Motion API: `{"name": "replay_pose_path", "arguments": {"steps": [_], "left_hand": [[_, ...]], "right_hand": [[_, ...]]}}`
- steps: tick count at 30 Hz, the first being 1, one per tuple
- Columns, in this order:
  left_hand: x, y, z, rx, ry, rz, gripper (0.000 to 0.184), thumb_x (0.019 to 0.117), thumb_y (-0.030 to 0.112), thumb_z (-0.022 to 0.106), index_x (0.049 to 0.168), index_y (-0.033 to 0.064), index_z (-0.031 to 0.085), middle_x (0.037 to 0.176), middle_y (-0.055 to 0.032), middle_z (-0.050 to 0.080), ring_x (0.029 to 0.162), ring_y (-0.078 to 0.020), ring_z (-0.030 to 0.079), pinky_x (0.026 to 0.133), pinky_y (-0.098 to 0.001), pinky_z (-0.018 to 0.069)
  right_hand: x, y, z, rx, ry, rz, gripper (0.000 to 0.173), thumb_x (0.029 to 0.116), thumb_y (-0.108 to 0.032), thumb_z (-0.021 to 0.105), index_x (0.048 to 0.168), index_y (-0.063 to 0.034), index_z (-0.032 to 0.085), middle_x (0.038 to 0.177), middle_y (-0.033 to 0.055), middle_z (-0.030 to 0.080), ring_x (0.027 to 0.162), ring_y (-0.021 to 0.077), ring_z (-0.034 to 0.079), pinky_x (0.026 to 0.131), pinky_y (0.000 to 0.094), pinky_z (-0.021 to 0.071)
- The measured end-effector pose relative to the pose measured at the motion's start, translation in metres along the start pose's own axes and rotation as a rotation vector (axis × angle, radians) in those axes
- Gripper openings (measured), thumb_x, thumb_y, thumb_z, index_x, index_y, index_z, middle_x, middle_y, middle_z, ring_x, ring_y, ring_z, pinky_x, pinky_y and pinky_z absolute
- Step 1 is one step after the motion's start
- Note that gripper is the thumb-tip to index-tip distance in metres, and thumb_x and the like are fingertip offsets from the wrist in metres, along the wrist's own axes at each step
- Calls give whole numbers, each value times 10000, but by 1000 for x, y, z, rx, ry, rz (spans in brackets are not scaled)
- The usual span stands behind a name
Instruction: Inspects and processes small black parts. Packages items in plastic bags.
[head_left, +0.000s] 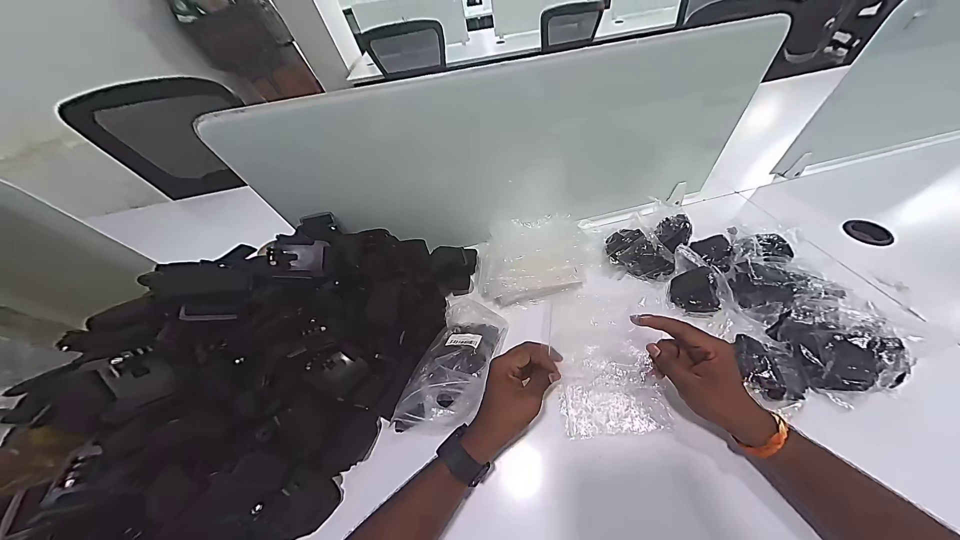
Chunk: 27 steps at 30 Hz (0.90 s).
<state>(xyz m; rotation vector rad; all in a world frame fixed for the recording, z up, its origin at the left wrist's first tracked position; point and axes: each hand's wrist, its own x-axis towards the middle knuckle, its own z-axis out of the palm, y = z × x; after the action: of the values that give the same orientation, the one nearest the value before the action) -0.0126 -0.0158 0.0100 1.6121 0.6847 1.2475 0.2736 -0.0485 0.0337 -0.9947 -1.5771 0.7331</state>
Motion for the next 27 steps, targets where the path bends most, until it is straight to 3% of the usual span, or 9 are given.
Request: {"name": "replay_pose_path", "arguments": {"steps": [2, 4, 9, 14, 18, 23, 27], "left_hand": [[1, -2, 0, -11, -25, -9, 113, 874, -39, 717, 983, -40, 692, 1168, -128, 683, 904, -126, 695, 773, -274, 614], [1, -1, 2, -60, 3, -32, 156, 873, -28, 732, 1012, -41, 662, 1194, -133, 672, 984, -172, 706, 838, -320, 625], [3, 3, 7, -93, 185, -63, 240, 880, -54, 717, 1040, 6, 548, 960, -49, 698, 850, -144, 711, 793, -323, 622], [6, 12, 3, -86, 224, -93, 275, 825, -118, 696, 913, 71, 516, 785, 29, 673, 690, -102, 697, 683, -300, 627], [7, 10, 0, -116, 211, -101, 278, 817, -134, 705, 897, 63, 526, 789, 5, 688, 681, -128, 705, 667, -307, 630], [8, 2, 1, -165, 191, -30, 250, 861, -80, 700, 1031, 24, 548, 958, -38, 701, 872, -146, 714, 795, -330, 622], [9, 8, -1, -162, 242, -81, 298, 864, -89, 685, 1071, 44, 516, 823, 17, 691, 738, -122, 710, 712, -316, 626]], "right_hand": [[1, 2, -3, -9, -15, -23, 374, 972, -6, 566, 1337, -39, 642, 1143, 5, 709, 607, -34, 545, 565, 159, 513], [1, 4, -4, 2, -39, -38, 377, 973, -4, 564, 1341, -42, 639, 1237, 23, 694, 625, -34, 557, 576, 162, 517], [0, 4, -3, -7, -83, -35, 376, 976, -25, 571, 1341, -66, 647, 1257, 7, 688, 622, -44, 543, 571, 155, 506], [-3, 4, 1, 16, -127, -14, 362, 987, -37, 575, 1341, -66, 644, 1311, 14, 670, 643, -35, 565, 577, 165, 518], [-4, 4, 3, 26, -130, -17, 362, 982, -28, 570, 1333, -71, 647, 1316, 11, 663, 626, -40, 549, 562, 161, 512], [-3, 3, 1, 84, -135, 35, 414, 950, 4, 586, 1351, -95, 619, 1326, 3, 653, 599, -27, 547, 541, 172, 512], [-3, 0, 1, 100, -186, 57, 431, 950, -16, 602, 1370, -111, 599, 1237, -30, 672, 576, -45, 506, 525, 153, 477]]}}
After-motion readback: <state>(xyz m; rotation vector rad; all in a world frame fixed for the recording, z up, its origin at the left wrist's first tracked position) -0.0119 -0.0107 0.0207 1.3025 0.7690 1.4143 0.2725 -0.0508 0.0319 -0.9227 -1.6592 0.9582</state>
